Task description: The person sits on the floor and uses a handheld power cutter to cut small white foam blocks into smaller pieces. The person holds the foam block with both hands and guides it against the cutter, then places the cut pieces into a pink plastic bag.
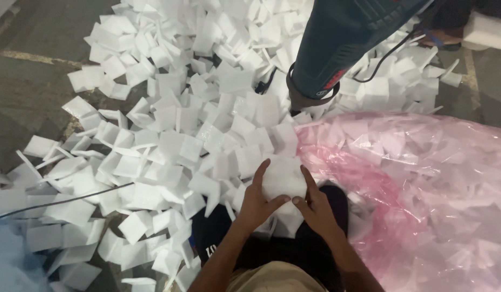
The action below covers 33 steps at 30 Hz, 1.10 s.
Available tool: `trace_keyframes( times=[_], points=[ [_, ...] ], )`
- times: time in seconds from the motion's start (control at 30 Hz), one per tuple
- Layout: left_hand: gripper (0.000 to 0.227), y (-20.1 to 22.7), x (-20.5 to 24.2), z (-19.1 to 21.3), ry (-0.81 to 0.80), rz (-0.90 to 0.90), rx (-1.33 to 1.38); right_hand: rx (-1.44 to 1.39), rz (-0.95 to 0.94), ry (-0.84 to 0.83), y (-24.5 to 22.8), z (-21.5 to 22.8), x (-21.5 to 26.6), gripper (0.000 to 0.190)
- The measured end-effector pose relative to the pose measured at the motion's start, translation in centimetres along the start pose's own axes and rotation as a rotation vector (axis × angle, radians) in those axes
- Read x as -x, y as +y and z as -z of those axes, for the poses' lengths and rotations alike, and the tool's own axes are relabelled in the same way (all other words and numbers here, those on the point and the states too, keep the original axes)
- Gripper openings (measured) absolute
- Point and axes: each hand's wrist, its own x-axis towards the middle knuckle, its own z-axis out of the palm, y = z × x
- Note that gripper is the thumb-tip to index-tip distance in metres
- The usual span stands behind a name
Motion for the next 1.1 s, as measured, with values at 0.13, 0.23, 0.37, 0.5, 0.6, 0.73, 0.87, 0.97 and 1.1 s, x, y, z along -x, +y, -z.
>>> trace_keyframes(
  times=[0.13,0.23,0.37,0.5,0.6,0.73,0.87,0.97,1.1],
  points=[
    [0.094,0.4,-0.9,-0.3,0.056,0.020,0.085,-0.156,0.108,0.022,0.0,-0.8,-0.2,0.085],
    [0.088,0.6,-2.4,-0.3,0.105,0.051,0.131,-0.332,0.073,-0.013,0.0,-1.2,-0.8,0.080],
    [0.082,0.3,-4.6,-0.4,0.138,0.114,0.171,-0.664,-0.058,-0.020,0.0,-1.5,-2.1,0.070],
    [0.077,0.1,-7.5,-0.6,0.187,0.093,0.188,-0.861,-0.177,-0.022,-0.5,-1.1,-5.1,0.067],
    [0.073,-0.2,-10.0,-0.5,0.232,0.028,0.157,-1.068,-0.120,-0.039,-1.0,-0.9,-7.6,0.064],
    [0.072,-0.6,-13.9,0.0,0.290,0.007,0.187,-1.196,-0.231,0.049,-1.5,-0.7,-11.9,0.059],
    [0.070,-0.8,-18.0,0.7,0.327,-0.126,0.201,-1.301,-0.133,0.015,-1.0,-0.7,-16.4,0.054],
    [0.070,-0.7,-20.5,1.1,0.385,-0.171,0.095,-1.338,-0.124,0.001,-0.5,-0.5,-19.3,0.055],
    [0.074,-0.1,-21.3,0.8,0.401,-0.139,0.136,-1.361,-0.024,-0.079,0.2,-0.9,-20.3,0.061]
  ],
)
